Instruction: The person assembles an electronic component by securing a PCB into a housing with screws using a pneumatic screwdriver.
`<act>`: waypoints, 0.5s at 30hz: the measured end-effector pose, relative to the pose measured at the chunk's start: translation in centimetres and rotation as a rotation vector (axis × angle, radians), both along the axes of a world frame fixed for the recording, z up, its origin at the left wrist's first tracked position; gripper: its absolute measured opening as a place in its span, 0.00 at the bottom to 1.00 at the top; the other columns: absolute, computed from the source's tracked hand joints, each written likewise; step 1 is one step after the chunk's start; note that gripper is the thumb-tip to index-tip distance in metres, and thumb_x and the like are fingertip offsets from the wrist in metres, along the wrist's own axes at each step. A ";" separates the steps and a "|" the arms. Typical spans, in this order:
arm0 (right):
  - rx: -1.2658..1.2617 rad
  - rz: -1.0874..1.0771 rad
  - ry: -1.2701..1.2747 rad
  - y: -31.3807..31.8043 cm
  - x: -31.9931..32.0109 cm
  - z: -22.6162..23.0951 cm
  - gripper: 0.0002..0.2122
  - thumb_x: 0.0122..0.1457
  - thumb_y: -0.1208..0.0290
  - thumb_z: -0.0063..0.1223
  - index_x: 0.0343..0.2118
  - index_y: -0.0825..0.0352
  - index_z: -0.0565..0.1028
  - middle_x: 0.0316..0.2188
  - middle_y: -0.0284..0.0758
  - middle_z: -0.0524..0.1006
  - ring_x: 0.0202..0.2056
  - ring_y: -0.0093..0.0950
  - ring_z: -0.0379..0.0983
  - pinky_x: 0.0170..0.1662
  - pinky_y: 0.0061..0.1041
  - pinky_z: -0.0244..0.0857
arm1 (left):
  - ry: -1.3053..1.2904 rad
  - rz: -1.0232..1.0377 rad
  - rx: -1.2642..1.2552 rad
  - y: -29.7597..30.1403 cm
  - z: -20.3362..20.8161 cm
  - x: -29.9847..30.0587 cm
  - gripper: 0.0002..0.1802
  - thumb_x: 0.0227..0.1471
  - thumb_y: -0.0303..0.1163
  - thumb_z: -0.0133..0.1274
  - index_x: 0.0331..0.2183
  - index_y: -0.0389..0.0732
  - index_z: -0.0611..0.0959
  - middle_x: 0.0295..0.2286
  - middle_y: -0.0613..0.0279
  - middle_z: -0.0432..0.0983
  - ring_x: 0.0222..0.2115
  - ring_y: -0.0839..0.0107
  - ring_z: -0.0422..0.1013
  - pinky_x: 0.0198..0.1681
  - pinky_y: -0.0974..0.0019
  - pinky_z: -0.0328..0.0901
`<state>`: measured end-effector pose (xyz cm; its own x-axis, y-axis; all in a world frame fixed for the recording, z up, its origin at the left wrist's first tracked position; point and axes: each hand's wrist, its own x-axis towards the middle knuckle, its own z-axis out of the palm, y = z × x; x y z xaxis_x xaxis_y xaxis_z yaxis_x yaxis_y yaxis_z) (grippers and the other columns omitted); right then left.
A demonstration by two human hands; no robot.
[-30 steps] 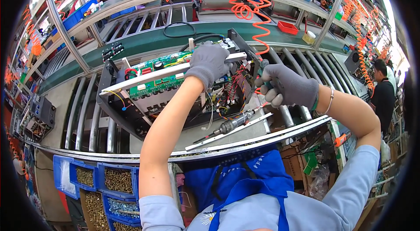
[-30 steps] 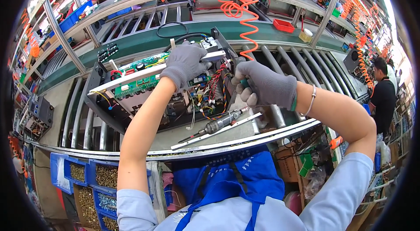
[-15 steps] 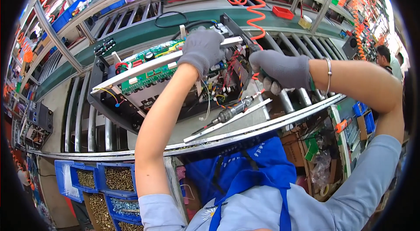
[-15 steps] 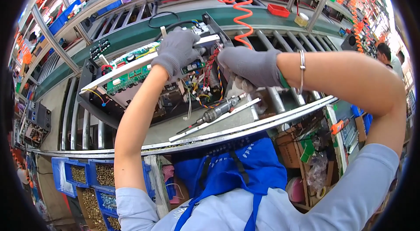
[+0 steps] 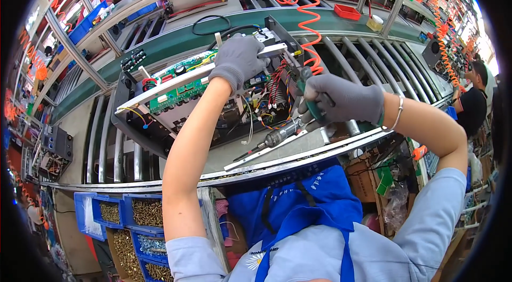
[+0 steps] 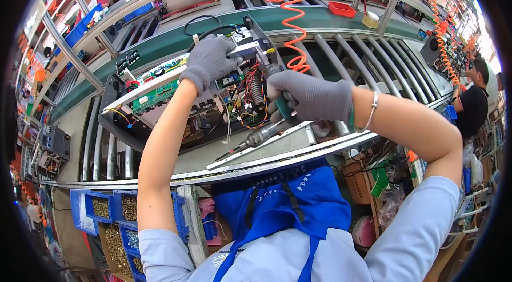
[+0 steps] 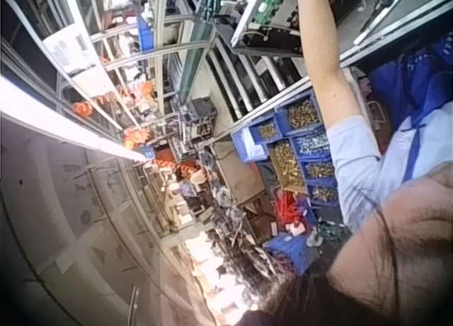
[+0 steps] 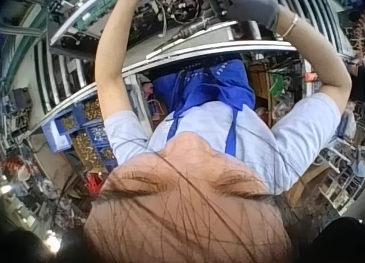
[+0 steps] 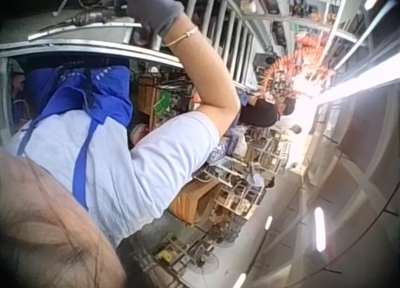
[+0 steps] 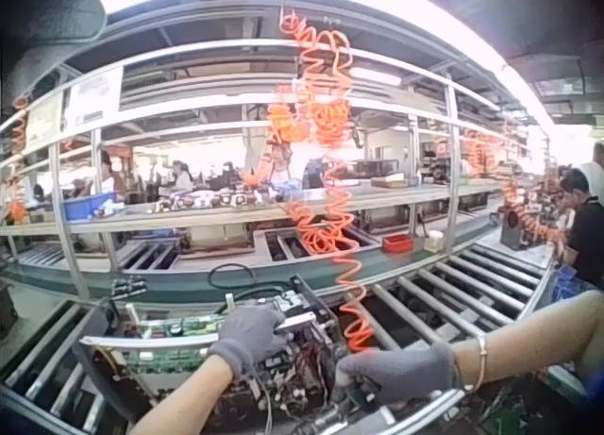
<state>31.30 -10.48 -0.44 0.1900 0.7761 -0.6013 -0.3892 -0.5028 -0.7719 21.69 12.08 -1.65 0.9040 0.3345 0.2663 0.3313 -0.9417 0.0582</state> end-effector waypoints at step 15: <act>0.245 0.072 -0.445 3.2 1.1 -5.5 0.21 0.52 0.65 0.49 0.46 0.69 0.62 0.25 0.34 0.68 0.24 0.22 0.69 0.25 0.25 0.71 | -0.011 -0.008 0.046 -0.5 0.2 0.3 0.19 0.47 0.51 0.59 0.34 0.47 0.87 0.36 0.56 0.80 0.44 0.56 0.73 0.46 0.55 0.69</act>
<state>32.44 -7.31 -5.91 0.3275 0.9045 -0.2732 0.0326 -0.2998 -0.9535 22.01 11.62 -1.47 0.9035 0.3143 0.2915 0.3231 -0.9462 0.0186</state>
